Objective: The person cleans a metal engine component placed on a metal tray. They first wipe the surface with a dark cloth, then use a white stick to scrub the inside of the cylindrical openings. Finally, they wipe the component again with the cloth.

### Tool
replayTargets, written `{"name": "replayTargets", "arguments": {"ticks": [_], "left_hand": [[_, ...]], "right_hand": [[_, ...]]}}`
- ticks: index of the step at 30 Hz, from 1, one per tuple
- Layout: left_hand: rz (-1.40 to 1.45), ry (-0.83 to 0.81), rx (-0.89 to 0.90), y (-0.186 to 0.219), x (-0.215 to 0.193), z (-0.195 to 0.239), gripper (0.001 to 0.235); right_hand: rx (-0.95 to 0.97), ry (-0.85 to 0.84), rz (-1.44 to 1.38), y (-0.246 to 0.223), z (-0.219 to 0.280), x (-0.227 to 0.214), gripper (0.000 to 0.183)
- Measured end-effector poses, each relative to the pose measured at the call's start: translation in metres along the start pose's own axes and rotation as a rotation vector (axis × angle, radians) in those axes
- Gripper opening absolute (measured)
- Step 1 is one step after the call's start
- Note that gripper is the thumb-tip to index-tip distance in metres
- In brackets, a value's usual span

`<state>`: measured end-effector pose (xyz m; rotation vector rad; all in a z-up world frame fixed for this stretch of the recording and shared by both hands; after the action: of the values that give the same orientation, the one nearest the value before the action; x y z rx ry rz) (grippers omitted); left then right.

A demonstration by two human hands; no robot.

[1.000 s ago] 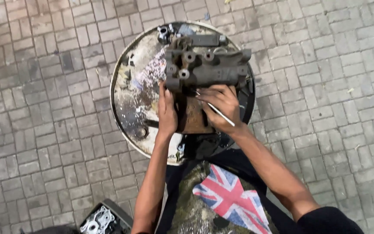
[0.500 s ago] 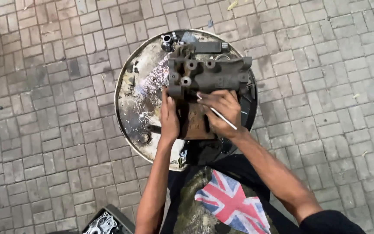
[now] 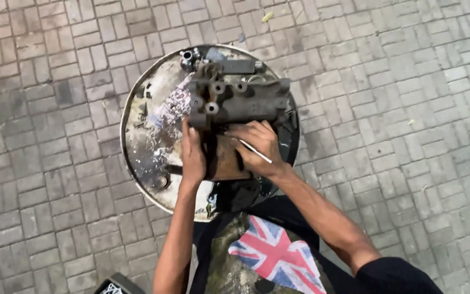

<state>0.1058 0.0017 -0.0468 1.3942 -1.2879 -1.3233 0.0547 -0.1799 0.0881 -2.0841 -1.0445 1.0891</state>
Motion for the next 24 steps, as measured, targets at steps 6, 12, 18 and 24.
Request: {"name": "replayTargets", "arguments": {"ticks": [6,12,18,24], "left_hand": [[0.052,0.034,-0.038,0.021,0.0,0.003,0.064],[0.082,0.005,-0.035,0.021,0.003,0.001,0.071],[0.077,0.016,0.004,0.037,0.0,0.001,0.067],[0.111,0.013,0.028,0.027,0.002,0.001,0.065]], "right_hand": [[0.019,-0.07,0.033,0.011,0.01,0.016,0.008],[-0.001,0.006,0.019,0.002,-0.017,-0.018,0.011],[-0.017,-0.092,0.003,0.024,0.013,0.011,0.006],[-0.049,0.069,-0.022,-0.01,-0.008,-0.005,0.011]]}}
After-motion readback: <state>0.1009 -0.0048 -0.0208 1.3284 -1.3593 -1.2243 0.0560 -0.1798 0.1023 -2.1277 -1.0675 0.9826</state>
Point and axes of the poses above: each hand's wrist, its own z-axis away from the middle knuckle, its own x-axis out of the palm, y = z × x, the point moved 10 cm from there along -z, towards the middle knuckle, and after that the axes turned 12 degrees about x, right-handed, at the moved point
